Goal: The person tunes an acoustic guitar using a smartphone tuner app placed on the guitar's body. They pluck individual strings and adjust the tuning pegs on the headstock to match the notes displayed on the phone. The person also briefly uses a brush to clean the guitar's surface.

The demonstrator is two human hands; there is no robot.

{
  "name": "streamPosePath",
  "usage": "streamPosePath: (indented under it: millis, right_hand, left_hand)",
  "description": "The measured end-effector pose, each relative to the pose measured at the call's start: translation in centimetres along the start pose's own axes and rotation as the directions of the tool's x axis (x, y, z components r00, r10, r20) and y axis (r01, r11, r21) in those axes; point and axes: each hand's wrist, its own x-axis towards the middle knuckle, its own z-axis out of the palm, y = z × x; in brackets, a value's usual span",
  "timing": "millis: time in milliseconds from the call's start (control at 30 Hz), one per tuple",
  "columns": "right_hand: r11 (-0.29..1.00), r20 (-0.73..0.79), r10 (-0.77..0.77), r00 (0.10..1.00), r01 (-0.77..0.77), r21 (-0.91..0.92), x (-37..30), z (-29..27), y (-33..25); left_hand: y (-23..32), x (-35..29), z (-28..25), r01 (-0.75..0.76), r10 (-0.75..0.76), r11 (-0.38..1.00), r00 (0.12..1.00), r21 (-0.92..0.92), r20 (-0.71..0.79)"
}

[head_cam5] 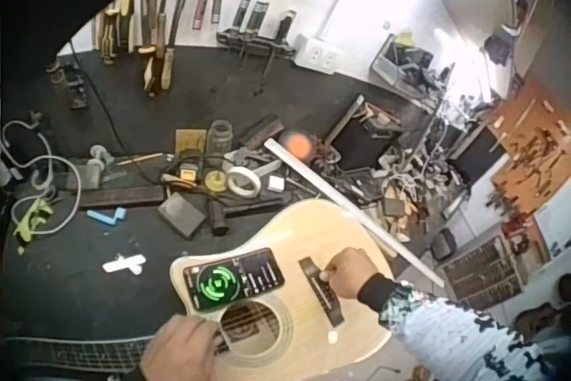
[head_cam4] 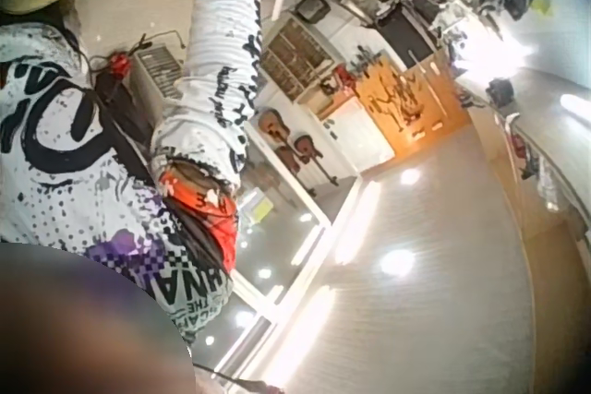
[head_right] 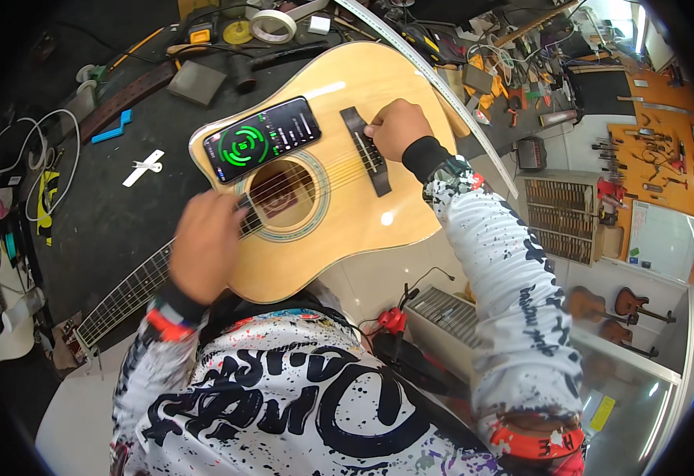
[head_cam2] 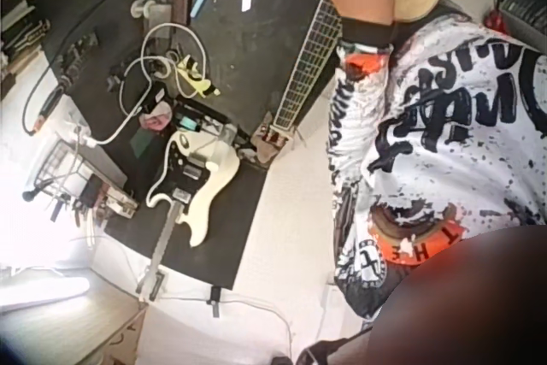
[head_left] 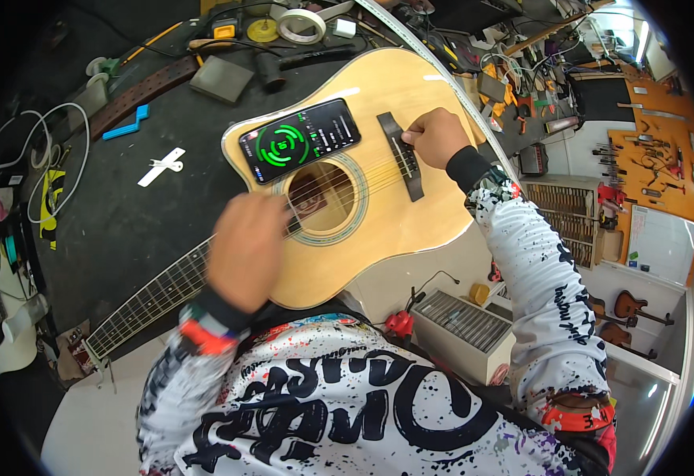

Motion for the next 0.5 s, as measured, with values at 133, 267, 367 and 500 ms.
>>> streamPosePath:
  millis: [133, 267, 367, 500]
  right_hand:
    - [0.996, 0.057, -0.040, 0.998, 0.036, 0.078, 0.2, -0.2, 0.3]
    - [0.983, 0.075, -0.086, 0.993, 0.072, 0.167, 0.2, 0.0, 1.1]
    - [0.978, 0.053, -0.100, 0.994, 0.088, 0.190, 0.1, 0.0, 1.1]
    - [0.975, 0.042, -0.179, 0.983, 0.172, 0.143, 0.0, -0.4, 0.7]
  left_hand:
    - [4.4, 7.2, 8.2, -0.037, 0.037, 0.991, 0.999, 0.125, 0.004]
    - [5.6, 9.0, 11.0, -0.007, 0.027, 0.971, 0.996, 0.239, -0.079]
    - [6.1, 9.5, 12.4, 0.062, -0.039, 0.979, 0.992, 0.194, -0.123]
    - [6.1, 9.8, 14.0, 0.094, -0.064, 0.991, 0.957, 0.093, -0.281]
